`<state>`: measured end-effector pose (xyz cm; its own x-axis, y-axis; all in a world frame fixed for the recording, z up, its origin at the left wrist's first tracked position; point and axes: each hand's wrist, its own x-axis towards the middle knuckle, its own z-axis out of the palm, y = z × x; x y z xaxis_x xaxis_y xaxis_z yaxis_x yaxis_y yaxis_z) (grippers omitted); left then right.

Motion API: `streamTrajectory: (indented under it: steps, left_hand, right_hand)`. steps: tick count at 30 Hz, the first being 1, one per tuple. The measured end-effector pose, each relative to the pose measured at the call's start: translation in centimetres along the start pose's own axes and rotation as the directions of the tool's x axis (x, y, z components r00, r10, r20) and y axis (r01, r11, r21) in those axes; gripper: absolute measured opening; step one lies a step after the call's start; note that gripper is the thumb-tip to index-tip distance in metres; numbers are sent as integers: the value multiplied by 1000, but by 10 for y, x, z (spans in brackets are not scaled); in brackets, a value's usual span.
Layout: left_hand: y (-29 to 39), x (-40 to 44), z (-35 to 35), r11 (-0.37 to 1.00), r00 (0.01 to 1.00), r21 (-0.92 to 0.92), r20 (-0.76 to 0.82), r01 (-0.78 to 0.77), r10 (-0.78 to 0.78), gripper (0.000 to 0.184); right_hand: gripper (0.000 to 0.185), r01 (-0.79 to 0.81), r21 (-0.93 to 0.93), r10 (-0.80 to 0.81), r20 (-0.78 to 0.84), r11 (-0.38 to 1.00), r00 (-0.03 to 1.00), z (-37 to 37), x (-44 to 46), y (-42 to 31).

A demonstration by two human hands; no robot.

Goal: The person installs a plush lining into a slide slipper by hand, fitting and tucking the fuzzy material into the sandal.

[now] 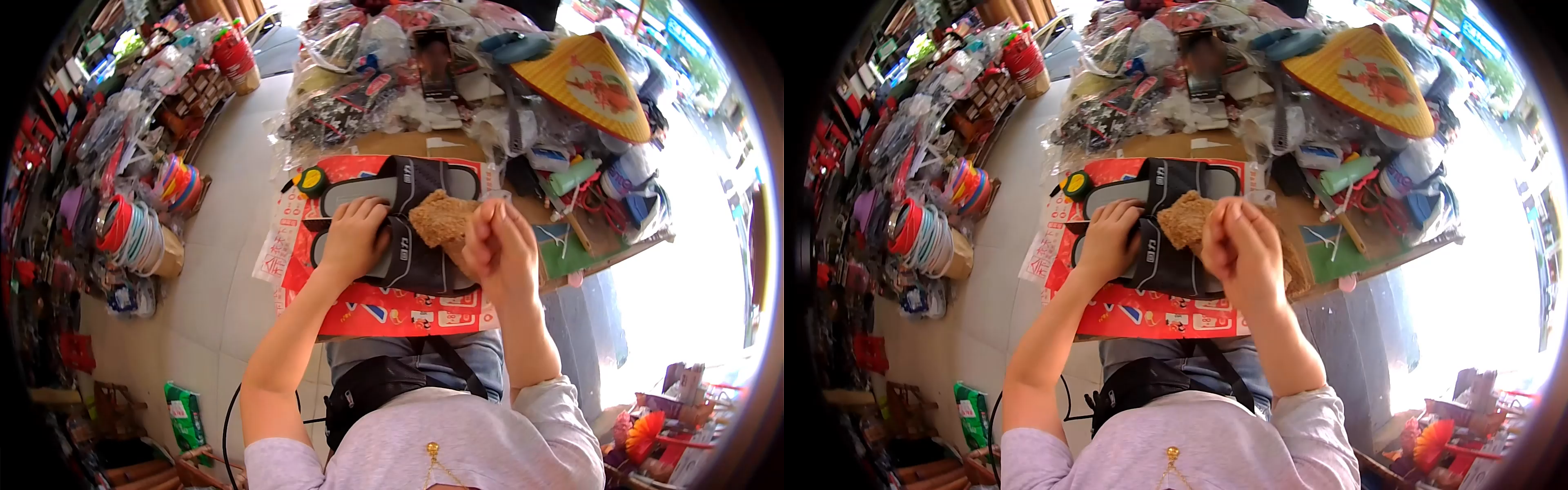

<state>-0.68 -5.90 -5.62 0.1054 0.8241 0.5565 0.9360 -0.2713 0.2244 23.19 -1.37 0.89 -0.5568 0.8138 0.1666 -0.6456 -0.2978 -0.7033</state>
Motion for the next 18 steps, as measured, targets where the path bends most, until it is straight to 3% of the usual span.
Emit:
streamTrajectory:
  steps: [4,14,18]
  left_hand:
    - [-1,2,2,1000,1000,27,5,-3,3,31]
    - [1,3,-2,998,1000,57,4,-18,18,29]
    - [2,3,-3,999,1000,50,14,-17,16,30]
  right_hand:
    - [23,40,57,-34,-109,998,993,-22,12,-12]
    - [25,40,27,-34,-197,999,980,-17,11,-10]
    - [19,65,-4,-65,-130,998,989,-29,12,-3]
